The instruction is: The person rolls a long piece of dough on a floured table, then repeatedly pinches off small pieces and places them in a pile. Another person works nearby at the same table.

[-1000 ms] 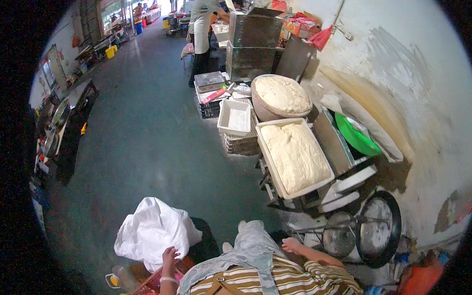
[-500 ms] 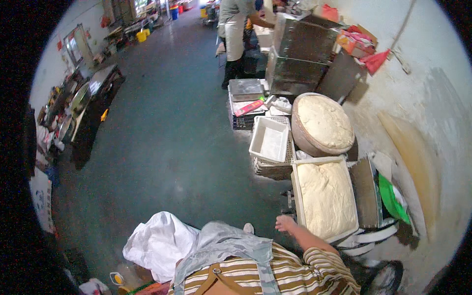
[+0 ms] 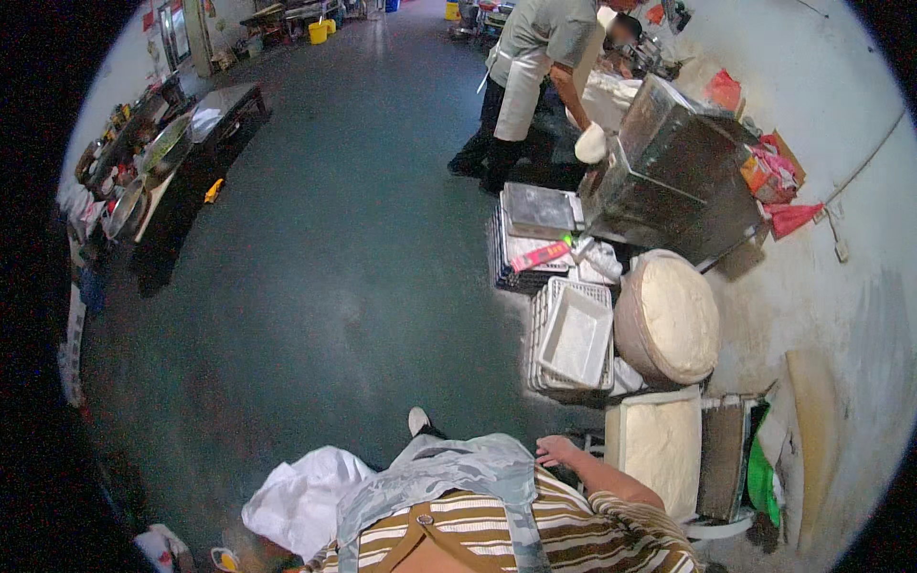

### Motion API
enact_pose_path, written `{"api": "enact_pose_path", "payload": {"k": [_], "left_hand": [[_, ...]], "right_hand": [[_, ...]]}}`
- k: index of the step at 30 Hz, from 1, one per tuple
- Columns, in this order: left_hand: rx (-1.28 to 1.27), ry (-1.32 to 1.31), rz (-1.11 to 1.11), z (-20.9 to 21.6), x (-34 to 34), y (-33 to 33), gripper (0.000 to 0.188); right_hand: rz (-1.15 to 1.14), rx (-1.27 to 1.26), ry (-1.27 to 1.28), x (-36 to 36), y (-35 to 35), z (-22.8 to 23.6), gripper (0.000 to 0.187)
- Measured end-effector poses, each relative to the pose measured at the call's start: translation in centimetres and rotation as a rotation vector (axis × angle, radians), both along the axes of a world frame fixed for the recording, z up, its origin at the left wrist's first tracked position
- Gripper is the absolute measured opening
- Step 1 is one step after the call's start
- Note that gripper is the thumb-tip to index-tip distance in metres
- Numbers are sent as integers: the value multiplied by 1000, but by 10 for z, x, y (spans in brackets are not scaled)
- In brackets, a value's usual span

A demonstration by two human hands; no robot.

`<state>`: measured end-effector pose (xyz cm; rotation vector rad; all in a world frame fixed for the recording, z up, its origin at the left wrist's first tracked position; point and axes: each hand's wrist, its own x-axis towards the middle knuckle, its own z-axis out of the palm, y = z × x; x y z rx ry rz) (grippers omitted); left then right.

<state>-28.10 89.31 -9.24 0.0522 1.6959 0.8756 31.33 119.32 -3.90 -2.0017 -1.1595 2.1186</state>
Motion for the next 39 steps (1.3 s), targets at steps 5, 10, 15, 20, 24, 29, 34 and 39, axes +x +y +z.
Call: {"api": "enact_pose_path", "payload": {"k": [5, 10, 15, 20, 24, 29, 34, 39], "left_hand": [[7, -24, 212, 27, -116, 141, 20], [19, 55, 108, 28, -185, 262, 24], [-60, -7, 62, 41, -194, 361, 21], [-222, 9, -32, 59, -186, 429, 30], [-125, 114, 19, 68, -216, 507, 32], [-194, 87, 69, 56, -252, 593, 33], [-281, 144, -227, 28, -300, 682, 35], [-207, 394, -459, -7, -393, 781, 35]], "right_hand": [[-165, -17, -28, -106, 90, 45, 47], [-240, -37, 98, -157, 176, 51, 44], [1050, 1015, -187, -129, 263, -64, 26], [414, 386, -75, -96, 344, -155, 40], [732, 867, -144, -109, 464, -138, 44], [1036, 1086, -368, -186, 618, -87, 46], [323, 382, -151, -340, 764, -44, 44], [41, 127, -73, -449, 846, 10, 45]]}}
